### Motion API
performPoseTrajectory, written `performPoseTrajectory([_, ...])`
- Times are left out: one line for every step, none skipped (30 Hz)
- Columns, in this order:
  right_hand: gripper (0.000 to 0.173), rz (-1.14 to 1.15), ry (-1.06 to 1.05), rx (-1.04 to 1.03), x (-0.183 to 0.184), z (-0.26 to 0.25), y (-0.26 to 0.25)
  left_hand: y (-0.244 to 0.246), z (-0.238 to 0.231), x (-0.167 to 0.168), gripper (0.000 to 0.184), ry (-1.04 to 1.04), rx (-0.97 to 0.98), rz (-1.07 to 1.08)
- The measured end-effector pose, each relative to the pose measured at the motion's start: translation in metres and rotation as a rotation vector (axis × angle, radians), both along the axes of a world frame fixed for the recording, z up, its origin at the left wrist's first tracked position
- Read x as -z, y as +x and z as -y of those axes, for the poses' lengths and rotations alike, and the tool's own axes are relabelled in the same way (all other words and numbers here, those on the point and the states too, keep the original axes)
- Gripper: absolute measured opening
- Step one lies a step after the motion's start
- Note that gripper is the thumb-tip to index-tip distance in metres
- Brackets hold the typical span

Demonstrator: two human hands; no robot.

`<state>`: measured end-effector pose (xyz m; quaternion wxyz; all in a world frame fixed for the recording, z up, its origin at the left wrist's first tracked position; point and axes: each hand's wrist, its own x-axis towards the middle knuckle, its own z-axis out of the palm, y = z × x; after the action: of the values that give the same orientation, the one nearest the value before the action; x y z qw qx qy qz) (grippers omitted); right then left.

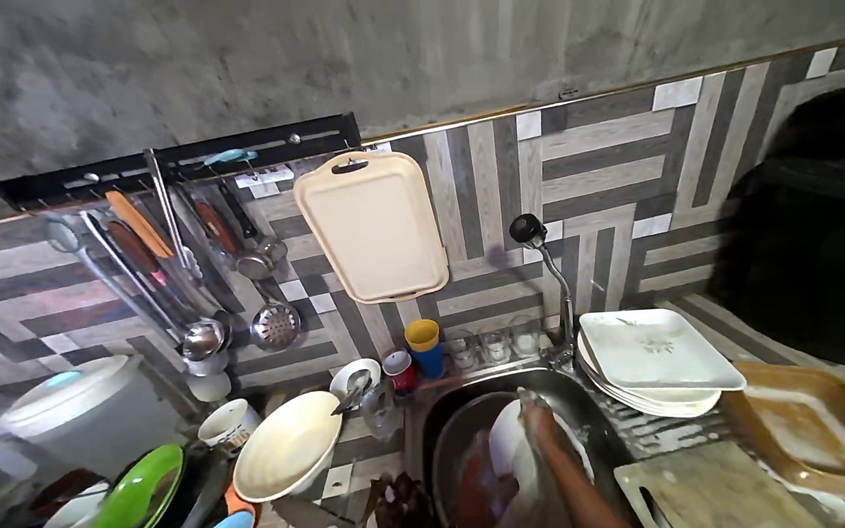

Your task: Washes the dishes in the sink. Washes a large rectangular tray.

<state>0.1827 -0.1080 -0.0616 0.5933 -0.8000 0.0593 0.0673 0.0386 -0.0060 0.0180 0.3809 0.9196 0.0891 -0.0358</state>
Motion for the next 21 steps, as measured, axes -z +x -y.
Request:
performPoseTrajectory([0.044,0.127,-0.069,-0.02,-0.012,-0.006,-0.016,0.0,0.0,-0.003,0.076,0.018,0.016,-0.025])
performPoseTrajectory([0.042,0.262,-0.121,-0.049,-0.018,-0.012,-0.032,-0.001,0.001,-0.007,0.076,0.044,0.032,-0.041])
performPoseTrajectory([0.043,0.388,-0.164,-0.078,-0.019,-0.018,-0.045,-0.003,0.002,-0.009,0.074,0.07,0.048,-0.048])
performPoseTrajectory([0.045,0.5,-0.189,-0.093,-0.015,-0.021,-0.051,-0.004,0.004,-0.013,0.072,0.093,0.064,-0.039])
performPoseTrajectory([0.046,0.594,-0.168,-0.082,-0.006,-0.023,-0.049,-0.005,0.005,-0.014,0.071,0.092,0.072,-0.029])
performPoseTrajectory([0.044,0.602,-0.065,-0.081,0.006,-0.019,-0.04,-0.007,0.004,-0.01,0.073,0.051,0.066,-0.026])
performPoseTrajectory([0.043,0.505,0.085,-0.071,0.019,-0.013,-0.028,-0.009,0.002,0.0,0.076,0.009,0.055,-0.017])
performPoseTrajectory([0.041,0.338,0.248,-0.038,0.031,-0.005,-0.015,-0.008,-0.004,0.019,0.079,-0.021,0.049,0.022])
performPoseTrajectory([0.041,0.153,0.382,-0.01,0.041,0.004,-0.004,-0.007,-0.012,0.041,0.082,-0.041,0.056,0.07])
performPoseTrajectory([0.044,0.001,0.483,0.01,0.054,0.012,0.003,-0.004,-0.023,0.067,0.084,-0.038,0.069,0.126])
performPoseTrajectory([0.044,-0.093,0.567,0.029,0.07,0.018,0.005,0.001,-0.037,0.098,0.086,-0.004,0.079,0.184])
performPoseTrajectory([0.043,-0.146,0.631,0.046,0.082,0.021,0.001,0.006,-0.051,0.126,0.089,0.046,0.08,0.231])
performPoseTrajectory([0.043,-0.168,0.665,0.066,0.091,0.024,-0.005,0.006,-0.059,0.141,0.09,0.071,0.08,0.269])
performPoseTrajectory([0.043,-0.179,0.674,0.085,0.095,0.025,-0.008,0.001,-0.057,0.13,0.09,0.055,0.075,0.24])
performPoseTrajectory([0.042,-0.183,0.652,0.112,0.092,0.024,-0.003,-0.005,-0.047,0.096,0.086,-0.003,0.055,0.149])
performPoseTrajectory([0.042,-0.161,0.591,0.143,0.082,0.021,0.004,-0.01,-0.039,0.064,0.083,-0.059,0.033,0.08])
performPoseTrajectory([0.043,-0.123,0.475,0.146,0.061,0.018,0.008,-0.01,-0.035,0.045,0.08,-0.075,0.011,0.048])
performPoseTrajectory([0.048,-0.067,0.318,0.095,0.033,0.013,0.007,-0.005,-0.036,0.036,0.077,-0.046,0.01,0.029])
performPoseTrajectory([0.051,0.013,0.15,-0.01,0.005,0.008,0.0,0.001,-0.036,0.032,0.075,0.009,0.032,0.03])
performPoseTrajectory([0.052,0.121,-0.019,-0.141,-0.019,0.0,-0.012,0.004,-0.034,0.026,0.072,0.068,0.056,0.046])
performPoseTrajectory([0.051,0.251,-0.203,-0.277,-0.039,-0.008,-0.028,0.002,-0.026,0.011,0.066,0.127,0.075,0.047])
